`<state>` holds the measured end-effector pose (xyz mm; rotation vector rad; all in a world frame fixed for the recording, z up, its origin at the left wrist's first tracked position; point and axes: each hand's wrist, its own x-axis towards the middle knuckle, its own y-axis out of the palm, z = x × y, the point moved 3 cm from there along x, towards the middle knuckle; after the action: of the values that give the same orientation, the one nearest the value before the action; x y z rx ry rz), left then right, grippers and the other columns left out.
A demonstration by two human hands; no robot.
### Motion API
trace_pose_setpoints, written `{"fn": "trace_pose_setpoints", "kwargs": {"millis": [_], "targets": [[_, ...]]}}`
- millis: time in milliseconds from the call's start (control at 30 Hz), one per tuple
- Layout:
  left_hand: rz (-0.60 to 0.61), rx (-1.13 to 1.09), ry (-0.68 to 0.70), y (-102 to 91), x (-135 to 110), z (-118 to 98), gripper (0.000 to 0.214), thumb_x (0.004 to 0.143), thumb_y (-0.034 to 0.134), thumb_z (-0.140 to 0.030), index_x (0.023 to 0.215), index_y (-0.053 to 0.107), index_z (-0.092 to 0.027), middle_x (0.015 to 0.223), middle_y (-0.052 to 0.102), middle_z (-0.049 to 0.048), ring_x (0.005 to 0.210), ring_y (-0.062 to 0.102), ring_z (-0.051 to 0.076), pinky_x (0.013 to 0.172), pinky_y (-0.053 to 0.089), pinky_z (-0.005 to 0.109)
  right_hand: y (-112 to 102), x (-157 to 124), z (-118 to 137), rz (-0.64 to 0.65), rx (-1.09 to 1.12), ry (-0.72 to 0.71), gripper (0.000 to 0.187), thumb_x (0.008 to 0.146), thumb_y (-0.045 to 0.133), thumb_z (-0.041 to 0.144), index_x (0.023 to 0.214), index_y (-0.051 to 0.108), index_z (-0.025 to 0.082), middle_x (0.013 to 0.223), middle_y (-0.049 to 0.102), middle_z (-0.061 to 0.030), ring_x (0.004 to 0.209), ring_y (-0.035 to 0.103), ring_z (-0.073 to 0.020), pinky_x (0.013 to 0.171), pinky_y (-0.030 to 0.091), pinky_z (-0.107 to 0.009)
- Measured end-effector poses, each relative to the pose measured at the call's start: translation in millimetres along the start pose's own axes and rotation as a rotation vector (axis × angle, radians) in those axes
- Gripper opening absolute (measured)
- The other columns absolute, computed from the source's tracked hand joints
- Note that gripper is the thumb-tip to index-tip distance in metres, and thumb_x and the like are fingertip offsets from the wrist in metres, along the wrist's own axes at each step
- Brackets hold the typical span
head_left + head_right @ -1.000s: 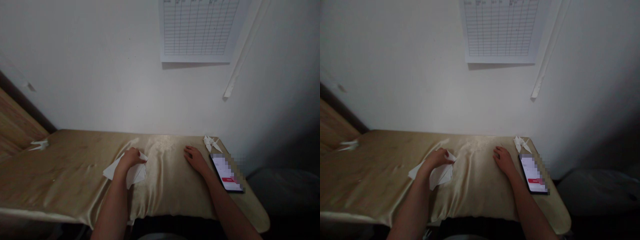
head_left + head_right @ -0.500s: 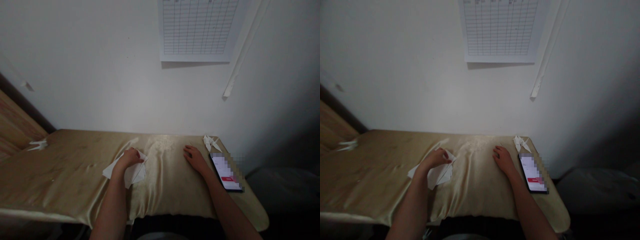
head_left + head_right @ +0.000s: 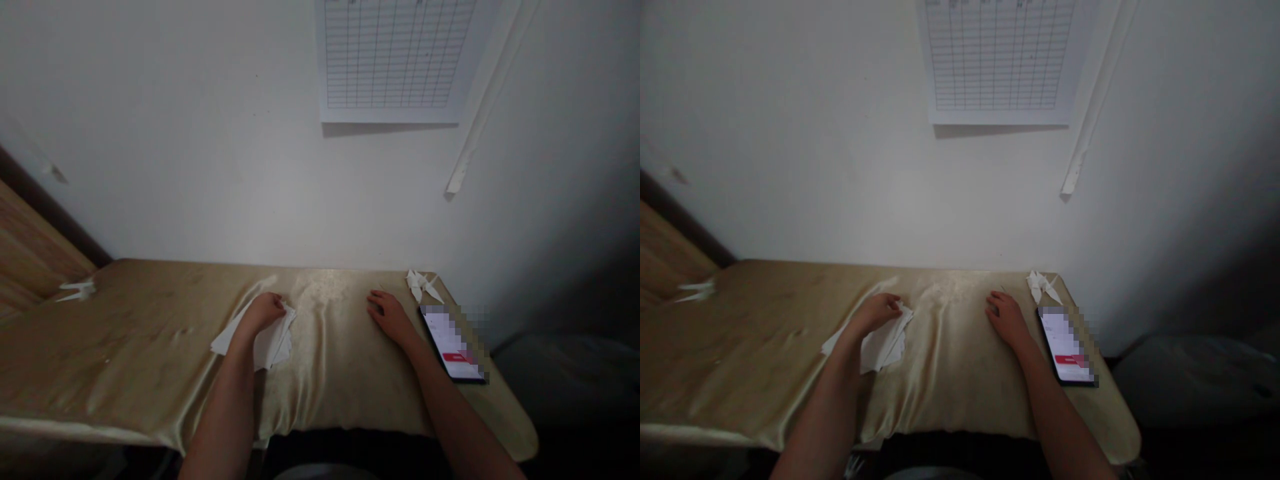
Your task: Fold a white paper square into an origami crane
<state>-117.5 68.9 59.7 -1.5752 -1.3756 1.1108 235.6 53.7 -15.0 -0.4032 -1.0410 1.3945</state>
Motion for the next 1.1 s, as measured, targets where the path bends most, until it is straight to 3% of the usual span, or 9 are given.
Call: {"fn": "trace_pose_setpoints", "kwargs": {"millis": [433, 667, 833, 967, 1100], "targets": [[-0.084, -0.218, 0.045, 4.6, 5.1, 8.2, 0.008, 0.075, 0.068, -0.024, 0.071, 0.071, -0.018, 0.095, 0.079, 0.0071, 0.096, 0.071, 0.024, 0.086, 0.05, 0.03, -0.5, 0.1, 0.6, 0.013, 0.001, 0.01, 0.036, 0.089, 0.058, 0.029, 0.121, 0.07, 0.017, 0.136, 0.062, -0.0131, 0.128, 0.055, -0.0253, 0.114, 0.039, -0.045], [-0.319, -0.125, 0.066, -3.4, 5.1, 1.6, 0.012, 0.08, 0.066, -0.025, 0.071, 0.068, -0.018, 0.117, 0.072, 0.0113, 0.115, 0.064, 0.026, 0.103, 0.046, 0.035, -0.6, 0.5, 1.3, 0.01, 0.006, 0.015, 0.035, 0.089, 0.058, 0.027, 0.12, 0.07, 0.019, 0.135, 0.063, -0.0129, 0.128, 0.055, -0.0256, 0.114, 0.04, -0.046], [-0.435, -0.177, 0.211, 2.6, 2.3, -24.8, 0.011, 0.085, 0.064, -0.027, 0.08, 0.069, -0.019, 0.128, 0.065, 0.0102, 0.12, 0.059, 0.024, 0.109, 0.042, 0.038, -1.2, 0.5, 3.5, 0.004, 0.022, 0.011, 0.035, 0.088, 0.058, 0.028, 0.119, 0.071, 0.018, 0.135, 0.063, -0.0132, 0.127, 0.056, -0.026, 0.113, 0.039, -0.047], [-0.309, -0.274, 0.417, 25.6, -4.6, -60.0, 0.011, 0.088, 0.063, -0.027, 0.084, 0.07, -0.02, 0.12, 0.068, 0.0086, 0.116, 0.06, 0.023, 0.106, 0.044, 0.037, -3.4, 1.1, 2.5, -0.047, 0.035, 0.024, 0.033, 0.088, 0.059, 0.028, 0.117, 0.072, 0.019, 0.129, 0.066, -0.0121, 0.126, 0.055, -0.027, 0.114, 0.038, -0.048], [-0.097, -0.274, 0.543, 59.1, -10.9, -91.4, 0.01, 0.087, 0.066, -0.029, 0.088, 0.074, -0.022, 0.111, 0.073, 0.0064, 0.106, 0.065, 0.022, 0.1, 0.048, 0.036, -7.6, 1.7, -1.0, -0.115, 0.061, 0.052, 0.035, 0.088, 0.057, 0.028, 0.117, 0.071, 0.016, 0.127, 0.067, -0.014, 0.125, 0.055, -0.0268, 0.114, 0.039, -0.048]]}}
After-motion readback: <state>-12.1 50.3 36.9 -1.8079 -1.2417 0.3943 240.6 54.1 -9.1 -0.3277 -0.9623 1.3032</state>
